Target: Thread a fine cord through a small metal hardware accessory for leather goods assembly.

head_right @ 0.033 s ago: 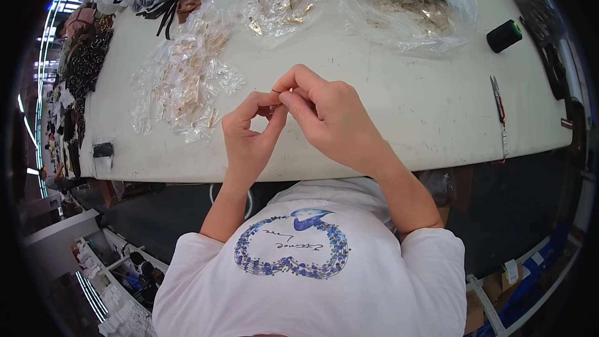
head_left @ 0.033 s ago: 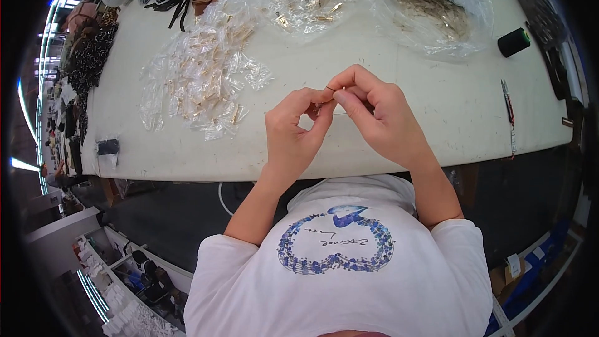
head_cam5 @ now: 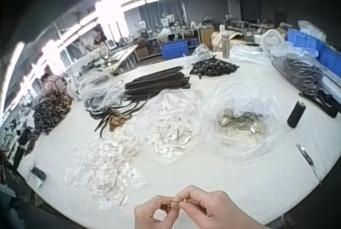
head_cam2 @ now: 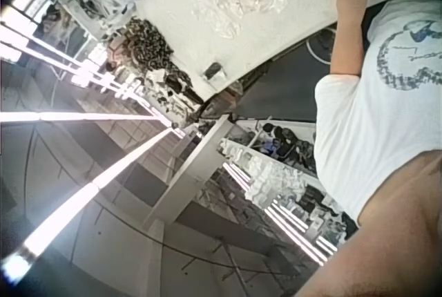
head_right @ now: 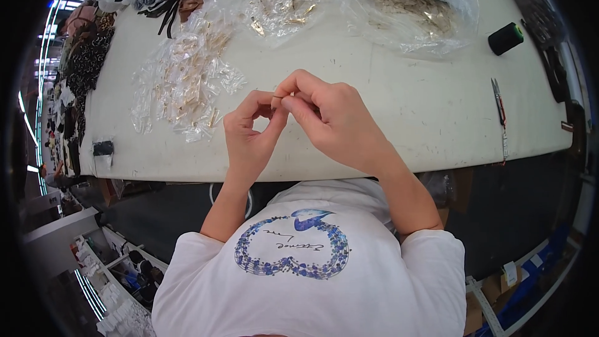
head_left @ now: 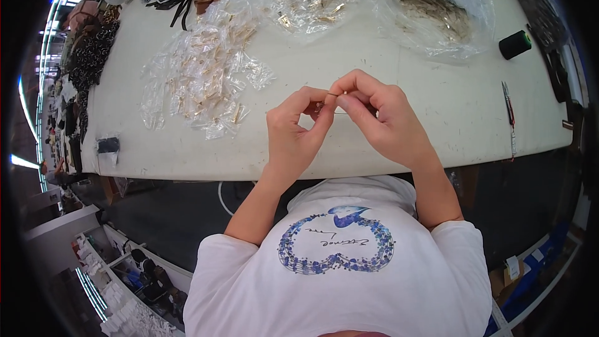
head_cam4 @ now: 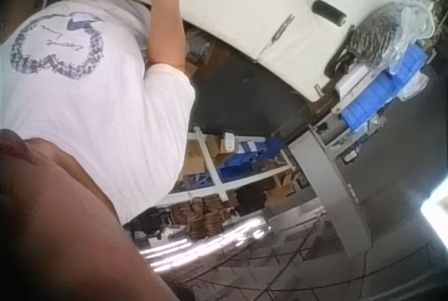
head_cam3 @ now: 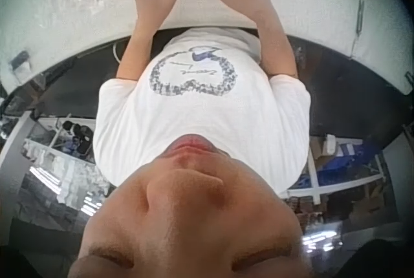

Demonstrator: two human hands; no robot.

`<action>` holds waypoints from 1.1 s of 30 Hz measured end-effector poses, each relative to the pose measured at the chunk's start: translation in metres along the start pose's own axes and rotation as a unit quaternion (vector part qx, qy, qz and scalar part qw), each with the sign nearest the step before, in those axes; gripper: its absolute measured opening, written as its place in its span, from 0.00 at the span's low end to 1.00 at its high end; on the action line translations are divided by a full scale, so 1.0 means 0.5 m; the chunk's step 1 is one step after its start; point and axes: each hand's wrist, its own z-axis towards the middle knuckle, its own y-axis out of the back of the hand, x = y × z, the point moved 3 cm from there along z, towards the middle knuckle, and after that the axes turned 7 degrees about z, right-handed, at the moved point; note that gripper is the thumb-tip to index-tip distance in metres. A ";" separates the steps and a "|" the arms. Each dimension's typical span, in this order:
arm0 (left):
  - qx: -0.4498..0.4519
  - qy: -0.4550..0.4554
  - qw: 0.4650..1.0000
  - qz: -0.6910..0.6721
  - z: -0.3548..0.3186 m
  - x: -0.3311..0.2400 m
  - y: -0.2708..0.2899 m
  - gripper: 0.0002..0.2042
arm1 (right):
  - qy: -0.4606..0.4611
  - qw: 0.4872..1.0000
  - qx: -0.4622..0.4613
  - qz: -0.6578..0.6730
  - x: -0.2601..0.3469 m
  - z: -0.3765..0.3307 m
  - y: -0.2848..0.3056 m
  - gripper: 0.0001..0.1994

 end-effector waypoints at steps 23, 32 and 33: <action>0.036 0.242 0.917 -0.315 0.015 0.051 0.017 0.07 | -0.021 0.995 0.053 0.081 -0.048 -0.006 -0.005 0.08; 0.046 0.268 0.897 -0.348 0.021 0.057 0.021 0.05 | -0.037 0.990 0.032 0.134 -0.040 0.007 -0.004 0.08; 0.046 0.267 0.897 -0.349 0.022 0.056 0.021 0.05 | -0.057 0.988 0.034 0.143 -0.036 0.008 -0.004 0.07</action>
